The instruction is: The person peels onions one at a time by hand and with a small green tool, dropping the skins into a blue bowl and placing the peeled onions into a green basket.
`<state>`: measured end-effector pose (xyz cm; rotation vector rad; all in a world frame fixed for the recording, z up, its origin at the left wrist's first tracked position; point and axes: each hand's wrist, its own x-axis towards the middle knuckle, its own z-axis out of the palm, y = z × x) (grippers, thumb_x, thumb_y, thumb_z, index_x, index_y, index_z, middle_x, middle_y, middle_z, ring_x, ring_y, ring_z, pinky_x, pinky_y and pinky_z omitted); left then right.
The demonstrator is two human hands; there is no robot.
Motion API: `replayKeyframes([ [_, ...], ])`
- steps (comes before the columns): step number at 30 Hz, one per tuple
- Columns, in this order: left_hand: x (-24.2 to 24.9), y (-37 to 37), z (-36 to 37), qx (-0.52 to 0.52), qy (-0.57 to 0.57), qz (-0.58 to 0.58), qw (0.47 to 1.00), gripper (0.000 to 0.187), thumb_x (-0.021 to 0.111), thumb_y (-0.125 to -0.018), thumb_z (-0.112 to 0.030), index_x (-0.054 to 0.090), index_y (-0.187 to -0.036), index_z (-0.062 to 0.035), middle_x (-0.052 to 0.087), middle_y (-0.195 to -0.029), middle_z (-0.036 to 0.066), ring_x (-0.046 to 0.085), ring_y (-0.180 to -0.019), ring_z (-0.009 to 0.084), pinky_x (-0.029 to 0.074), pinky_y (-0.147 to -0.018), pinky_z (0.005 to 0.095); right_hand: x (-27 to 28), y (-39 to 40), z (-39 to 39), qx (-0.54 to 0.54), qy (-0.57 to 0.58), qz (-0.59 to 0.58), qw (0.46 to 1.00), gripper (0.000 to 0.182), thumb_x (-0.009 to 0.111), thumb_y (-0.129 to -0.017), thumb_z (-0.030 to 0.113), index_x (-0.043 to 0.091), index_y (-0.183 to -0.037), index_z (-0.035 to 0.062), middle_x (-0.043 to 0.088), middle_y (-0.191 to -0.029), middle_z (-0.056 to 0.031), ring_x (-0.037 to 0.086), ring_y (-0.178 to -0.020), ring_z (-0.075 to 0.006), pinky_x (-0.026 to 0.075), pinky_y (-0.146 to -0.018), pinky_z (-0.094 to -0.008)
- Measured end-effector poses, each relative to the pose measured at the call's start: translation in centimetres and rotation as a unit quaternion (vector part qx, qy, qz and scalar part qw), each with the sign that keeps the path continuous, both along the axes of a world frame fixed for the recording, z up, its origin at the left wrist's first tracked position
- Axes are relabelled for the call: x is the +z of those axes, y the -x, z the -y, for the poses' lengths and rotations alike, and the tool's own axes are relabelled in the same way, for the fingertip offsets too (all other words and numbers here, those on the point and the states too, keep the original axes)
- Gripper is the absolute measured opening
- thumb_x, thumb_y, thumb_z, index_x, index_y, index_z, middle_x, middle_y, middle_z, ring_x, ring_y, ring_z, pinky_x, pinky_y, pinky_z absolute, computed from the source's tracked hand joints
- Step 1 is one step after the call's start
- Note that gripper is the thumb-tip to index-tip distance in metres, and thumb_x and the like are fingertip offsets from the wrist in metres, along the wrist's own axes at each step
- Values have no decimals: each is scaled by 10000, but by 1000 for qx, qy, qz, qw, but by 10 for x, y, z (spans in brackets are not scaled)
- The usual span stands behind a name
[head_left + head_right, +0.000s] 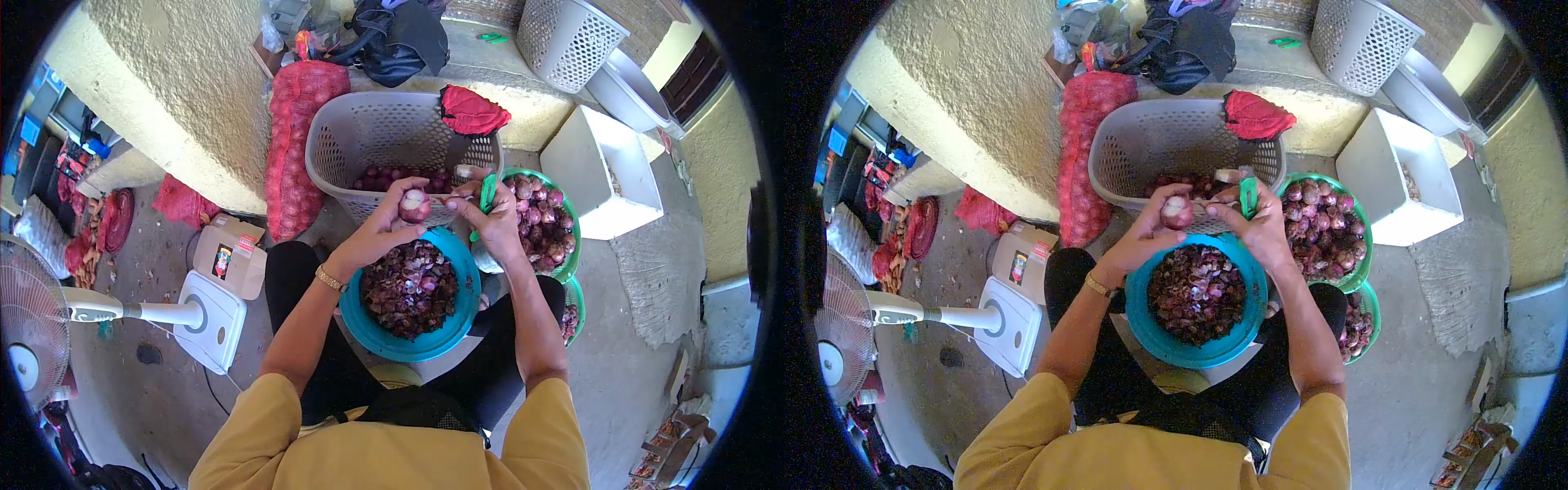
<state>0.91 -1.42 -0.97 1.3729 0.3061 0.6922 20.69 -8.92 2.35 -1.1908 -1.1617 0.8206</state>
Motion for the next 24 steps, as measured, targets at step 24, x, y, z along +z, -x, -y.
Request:
replayKeyframes([
  [24,-9,-2,-15,116,-78,-25,990,515,751,-806,-59,420,-1199,-47,497,-1110,50,512,-1041,125,455,-908,268,-4,-12,8,123,4,10,992,463,802,-745,-14,602,-1162,18,689,-851,-28,632,-783,-85,510,-718,-235],
])
